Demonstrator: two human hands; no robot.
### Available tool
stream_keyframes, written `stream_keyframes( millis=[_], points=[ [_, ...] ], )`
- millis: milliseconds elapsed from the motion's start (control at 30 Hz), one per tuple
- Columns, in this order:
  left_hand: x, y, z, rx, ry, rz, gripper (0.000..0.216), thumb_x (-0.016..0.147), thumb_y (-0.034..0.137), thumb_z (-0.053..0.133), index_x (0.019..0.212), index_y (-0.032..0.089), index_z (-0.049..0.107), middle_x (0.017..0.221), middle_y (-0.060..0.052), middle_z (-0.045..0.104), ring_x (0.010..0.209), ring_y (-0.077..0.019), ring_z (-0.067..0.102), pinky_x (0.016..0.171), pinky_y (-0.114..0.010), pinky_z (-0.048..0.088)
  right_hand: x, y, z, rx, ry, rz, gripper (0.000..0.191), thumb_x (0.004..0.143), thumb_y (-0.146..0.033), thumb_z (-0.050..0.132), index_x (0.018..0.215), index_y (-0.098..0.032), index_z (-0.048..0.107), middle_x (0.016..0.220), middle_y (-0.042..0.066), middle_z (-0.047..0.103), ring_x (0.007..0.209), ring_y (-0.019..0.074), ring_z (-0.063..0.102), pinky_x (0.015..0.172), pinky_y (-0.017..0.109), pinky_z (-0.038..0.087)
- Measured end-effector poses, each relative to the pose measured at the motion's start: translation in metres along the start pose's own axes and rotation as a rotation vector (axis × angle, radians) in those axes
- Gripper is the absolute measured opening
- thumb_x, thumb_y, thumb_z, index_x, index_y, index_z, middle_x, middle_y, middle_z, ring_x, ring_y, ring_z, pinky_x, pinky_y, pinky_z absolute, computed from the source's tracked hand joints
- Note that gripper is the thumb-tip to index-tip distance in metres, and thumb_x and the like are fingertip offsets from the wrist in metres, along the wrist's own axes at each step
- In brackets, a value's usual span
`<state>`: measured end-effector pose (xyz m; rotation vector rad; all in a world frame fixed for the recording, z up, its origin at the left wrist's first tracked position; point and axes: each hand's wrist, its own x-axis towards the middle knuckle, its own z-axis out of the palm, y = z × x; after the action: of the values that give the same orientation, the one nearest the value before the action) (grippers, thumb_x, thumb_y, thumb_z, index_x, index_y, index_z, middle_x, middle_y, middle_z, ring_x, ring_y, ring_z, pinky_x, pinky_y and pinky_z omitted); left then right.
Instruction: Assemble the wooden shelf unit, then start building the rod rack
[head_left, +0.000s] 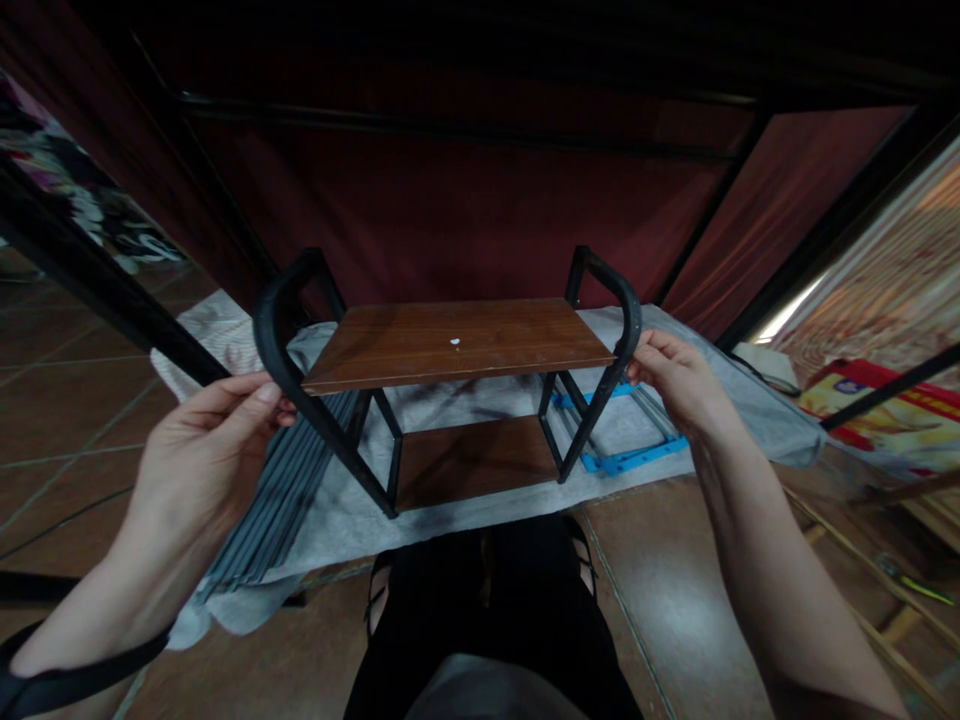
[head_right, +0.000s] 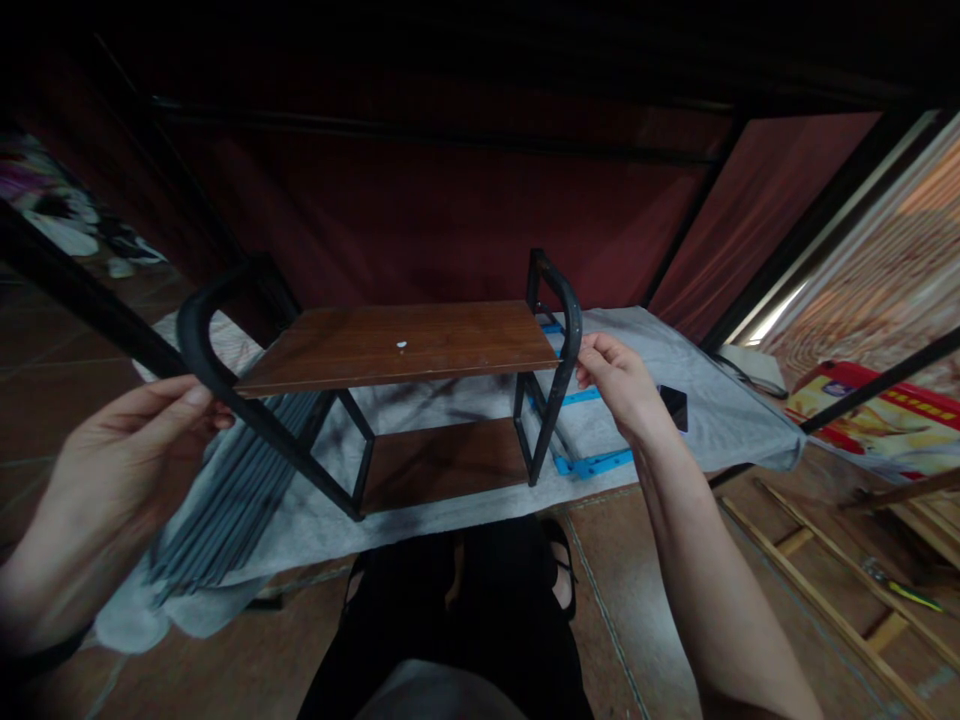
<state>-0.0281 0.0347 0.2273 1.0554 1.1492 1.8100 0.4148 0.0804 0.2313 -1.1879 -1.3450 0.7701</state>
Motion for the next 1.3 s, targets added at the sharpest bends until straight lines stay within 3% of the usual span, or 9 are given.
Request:
stream_keyframes(
  millis=[300, 633, 967, 1300],
  points=[
    [0.008, 0.002, 0.005, 0.013, 0.033, 0.001, 0.017, 0.071, 0.017, 0.081, 0.085, 0.013, 0.074, 0.080, -0.002, 0.069, 0.068, -0.0098, 0.060, 0.060, -0.019, 0.051, -0.015, 0.000, -0.004, 0.036, 0.008, 0.022, 0.025, 0.078, -0.046, 0.074, 0.077, -0.023, 0.065, 0.071, -0.001, 0.059, 0.060, 0.0111, 0.051, 0.054, 0.023, 0.044],
    [0.002, -0.010, -0.006, 0.025, -0.002, 0.033, 0.021, 0.072, 0.016, 0.082, 0.092, 0.016, 0.076, 0.084, -0.002, 0.071, 0.068, -0.0101, 0.062, 0.062, -0.019, 0.052, -0.001, 0.000, -0.002, 0.036, -0.016, 0.010, 0.028, 0.079, -0.043, 0.073, 0.067, -0.021, 0.059, 0.059, -0.002, 0.054, 0.055, 0.0098, 0.048, 0.052, 0.022, 0.041],
    [0.004, 0.002, 0.008, 0.033, 0.007, 0.047, 0.010, 0.077, 0.017, 0.077, 0.087, 0.014, 0.075, 0.080, -0.002, 0.069, 0.067, -0.0086, 0.060, 0.060, -0.017, 0.050, -0.015, 0.001, -0.007, 0.037, 0.006, 0.042, 0.025, 0.082, -0.044, 0.073, 0.075, -0.022, 0.064, 0.070, -0.001, 0.059, 0.059, 0.0100, 0.051, 0.054, 0.022, 0.043],
    [-0.001, -0.009, -0.001, 0.013, 0.005, 0.013, 0.019, 0.071, 0.013, 0.079, 0.090, 0.017, 0.077, 0.082, -0.001, 0.071, 0.065, -0.0085, 0.061, 0.062, -0.017, 0.053, -0.005, 0.003, -0.008, 0.030, -0.020, 0.033, 0.023, 0.081, -0.039, 0.073, 0.071, -0.021, 0.063, 0.064, -0.002, 0.057, 0.058, 0.0100, 0.050, 0.054, 0.021, 0.042]
  ],
)
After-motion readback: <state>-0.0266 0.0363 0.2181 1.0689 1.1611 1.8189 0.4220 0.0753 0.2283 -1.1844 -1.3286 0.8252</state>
